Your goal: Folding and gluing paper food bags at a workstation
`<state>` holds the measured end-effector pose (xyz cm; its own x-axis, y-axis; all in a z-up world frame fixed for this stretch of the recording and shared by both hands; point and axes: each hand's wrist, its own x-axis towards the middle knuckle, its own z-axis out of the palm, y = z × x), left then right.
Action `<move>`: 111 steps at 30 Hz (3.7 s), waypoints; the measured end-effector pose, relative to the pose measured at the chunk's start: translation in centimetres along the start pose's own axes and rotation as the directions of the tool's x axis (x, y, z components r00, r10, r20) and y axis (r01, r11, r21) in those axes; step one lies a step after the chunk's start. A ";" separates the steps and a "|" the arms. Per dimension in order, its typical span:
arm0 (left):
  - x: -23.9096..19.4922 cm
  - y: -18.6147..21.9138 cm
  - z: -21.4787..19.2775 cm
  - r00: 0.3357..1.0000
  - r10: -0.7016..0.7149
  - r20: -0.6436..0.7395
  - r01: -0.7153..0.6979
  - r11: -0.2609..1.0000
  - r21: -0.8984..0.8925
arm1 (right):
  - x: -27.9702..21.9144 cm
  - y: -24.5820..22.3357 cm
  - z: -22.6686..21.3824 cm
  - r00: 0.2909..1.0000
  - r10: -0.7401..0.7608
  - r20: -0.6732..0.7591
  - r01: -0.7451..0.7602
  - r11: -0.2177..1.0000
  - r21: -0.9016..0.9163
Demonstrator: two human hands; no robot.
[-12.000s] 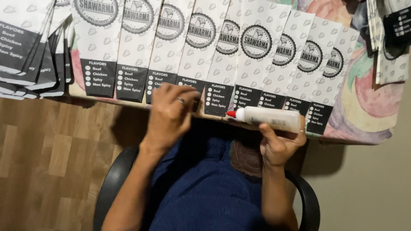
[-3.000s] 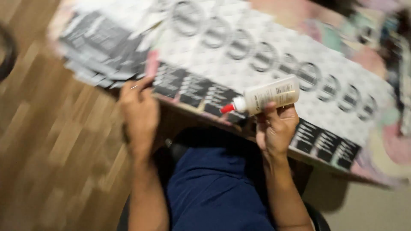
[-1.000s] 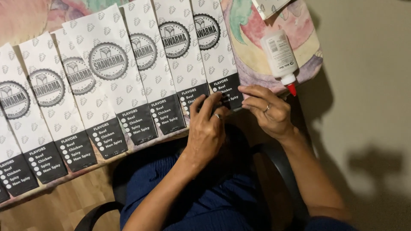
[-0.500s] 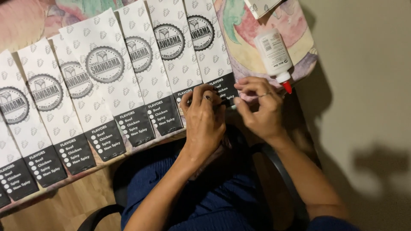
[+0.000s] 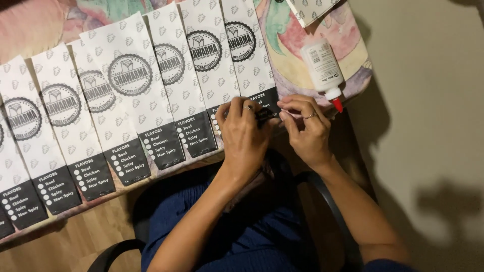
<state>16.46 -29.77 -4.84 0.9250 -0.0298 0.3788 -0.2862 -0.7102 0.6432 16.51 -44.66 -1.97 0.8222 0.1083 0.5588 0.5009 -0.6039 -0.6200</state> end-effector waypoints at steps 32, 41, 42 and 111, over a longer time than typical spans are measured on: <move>-1.0 -1.6 0.7 0.996 0.091 -0.007 -0.091 0.980 -0.175 | -0.1 -0.1 0.2 0.999 -0.050 -0.006 0.050 0.998 -0.024; -5.8 -2.3 -5.9 0.933 0.271 -0.237 -0.290 0.956 -0.047 | -0.9 -0.8 1.1 0.969 -0.229 0.098 0.231 0.973 -0.014; -5.7 -2.7 -6.5 0.933 0.271 -0.238 -0.289 0.956 -0.043 | -0.6 -0.7 1.1 0.968 -0.231 0.097 0.233 0.972 -0.011; -3.8 -4.6 -3.8 0.989 -0.031 -0.142 0.028 0.999 -0.024 | -1.0 -4.9 4.3 0.993 -0.114 0.032 0.113 0.993 0.032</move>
<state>13.35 -23.74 -6.71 0.8885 0.0924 0.4495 -0.2665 -0.6935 0.6693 14.42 -38.40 -1.89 0.7677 0.2020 0.6082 0.5994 -0.5621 -0.5699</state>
